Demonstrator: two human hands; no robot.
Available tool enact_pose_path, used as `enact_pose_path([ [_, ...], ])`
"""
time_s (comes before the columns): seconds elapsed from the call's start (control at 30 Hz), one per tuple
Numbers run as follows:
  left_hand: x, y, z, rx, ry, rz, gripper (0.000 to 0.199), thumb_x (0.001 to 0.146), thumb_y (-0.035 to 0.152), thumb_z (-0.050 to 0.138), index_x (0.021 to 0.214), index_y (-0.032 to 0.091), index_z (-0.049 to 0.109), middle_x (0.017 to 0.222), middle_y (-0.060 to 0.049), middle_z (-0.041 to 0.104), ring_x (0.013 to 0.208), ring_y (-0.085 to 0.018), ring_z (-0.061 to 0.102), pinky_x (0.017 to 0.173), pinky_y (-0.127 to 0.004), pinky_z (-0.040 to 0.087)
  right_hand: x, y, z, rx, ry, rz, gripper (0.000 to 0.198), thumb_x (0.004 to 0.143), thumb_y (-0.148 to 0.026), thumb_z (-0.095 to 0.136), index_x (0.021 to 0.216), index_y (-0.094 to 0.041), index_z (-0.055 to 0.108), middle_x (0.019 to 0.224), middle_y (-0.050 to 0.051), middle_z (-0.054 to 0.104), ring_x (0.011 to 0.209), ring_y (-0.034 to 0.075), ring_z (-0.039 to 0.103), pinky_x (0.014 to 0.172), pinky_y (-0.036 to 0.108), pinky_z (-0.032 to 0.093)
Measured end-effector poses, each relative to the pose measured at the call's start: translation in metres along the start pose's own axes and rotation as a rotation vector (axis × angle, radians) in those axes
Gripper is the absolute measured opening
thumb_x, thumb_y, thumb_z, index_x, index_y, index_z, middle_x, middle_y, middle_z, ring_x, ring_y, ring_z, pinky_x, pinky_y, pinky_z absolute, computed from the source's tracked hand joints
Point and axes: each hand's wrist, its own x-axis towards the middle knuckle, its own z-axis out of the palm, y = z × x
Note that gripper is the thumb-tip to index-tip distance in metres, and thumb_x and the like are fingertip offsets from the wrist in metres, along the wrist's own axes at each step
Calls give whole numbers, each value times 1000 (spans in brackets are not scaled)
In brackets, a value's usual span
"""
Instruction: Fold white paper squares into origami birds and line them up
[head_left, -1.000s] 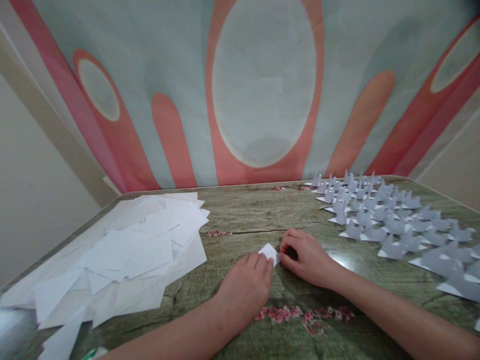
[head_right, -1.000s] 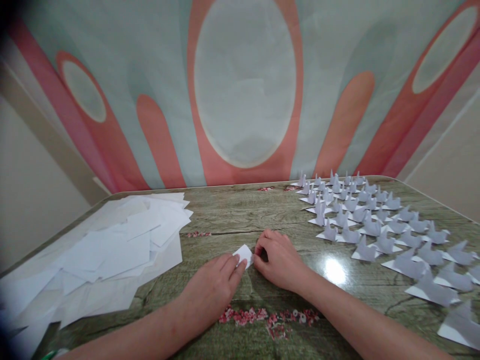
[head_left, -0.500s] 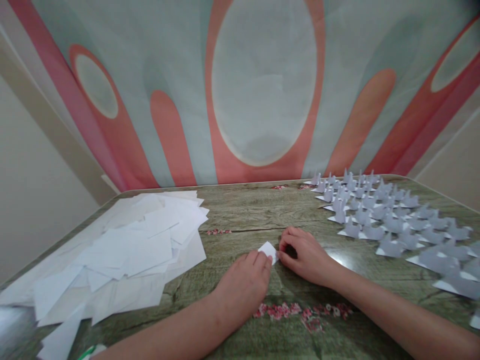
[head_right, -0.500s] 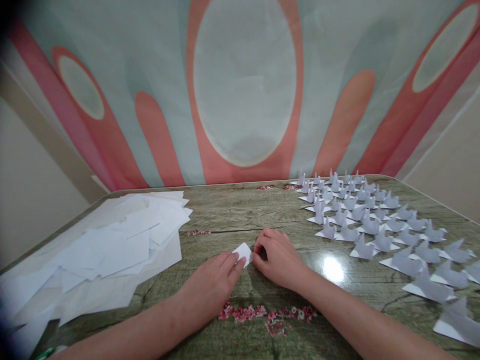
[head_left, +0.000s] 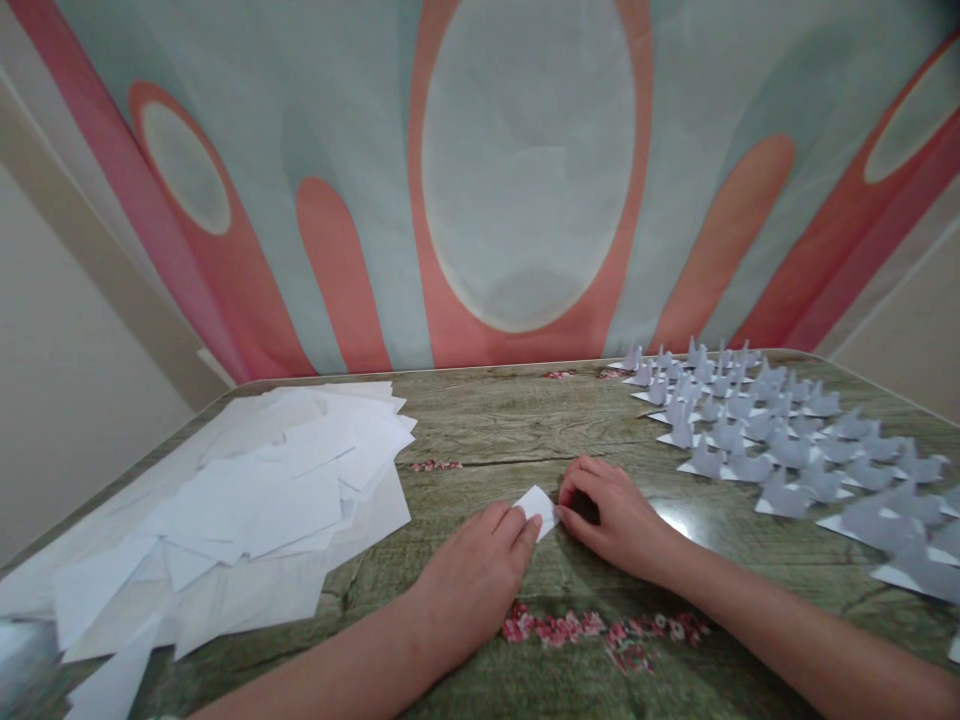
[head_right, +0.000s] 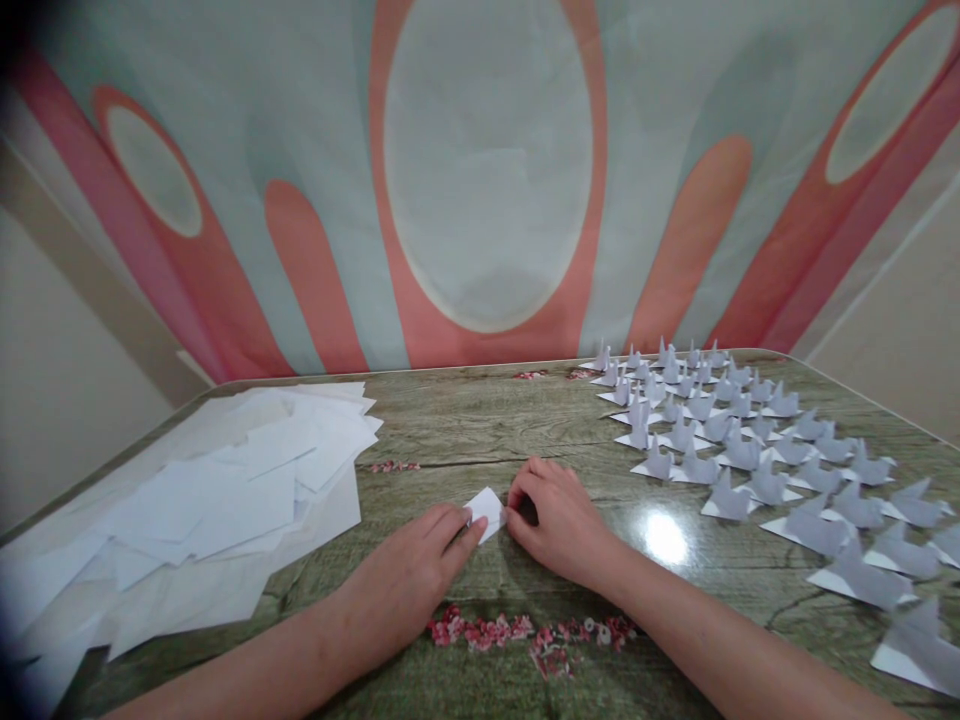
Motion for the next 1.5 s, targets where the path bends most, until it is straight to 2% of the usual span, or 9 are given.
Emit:
enact_pose_path([
  [0.1, 1, -1, 2, -11, 17, 7, 41, 85, 10, 37, 126, 10, 40, 112, -12, 53, 105, -23, 48, 92, -37, 41, -4, 1, 3, 19, 43, -46, 3, 78, -21, 56, 80, -20, 57, 84, 4, 56, 80, 18, 51, 71, 31, 37],
  [0.23, 2, -2, 1, -26, 8, 11, 41, 86, 11, 35, 127, 10, 39, 111, -12, 54, 103, -23, 48, 90, -37, 42, -9, 1, 4, -9, 65, -187, 15, 83, -16, 51, 91, -23, 62, 89, 4, 59, 84, 18, 52, 73, 32, 39],
  [0.43, 2, -1, 3, 7, 8, -3, 39, 88, 12, 33, 126, 11, 41, 113, -11, 55, 103, -24, 49, 87, -37, 42, -15, 1, -3, -197, 57, -379, 28, 86, -13, 45, 107, -24, 61, 96, 6, 62, 86, 19, 52, 73, 34, 42],
  [0.63, 2, 1, 4, 37, 19, 1, 38, 87, 12, 35, 125, 10, 42, 113, -11, 55, 103, -24, 49, 86, -36, 43, -17, 6, -1, -338, 35, -491, 26, 90, -20, 41, 110, -20, 58, 100, 7, 62, 83, 19, 53, 73, 35, 42],
  [1.07, 4, 2, 1, 60, 26, -12, 37, 85, 12, 39, 122, 11, 44, 105, -11, 58, 96, -24, 53, 78, -36, 46, -17, 2, -1, -355, 21, -472, 22, 89, -21, 46, 106, -19, 60, 99, 8, 61, 85, 19, 51, 74, 35, 43],
  [1.5, 3, 2, 4, 47, 49, -34, 36, 87, 13, 38, 122, 13, 45, 104, -10, 57, 94, -24, 52, 79, -37, 45, -16, 0, 2, -393, -18, -442, 21, 86, -18, 50, 104, -18, 61, 96, 7, 60, 85, 20, 50, 74, 36, 44],
])
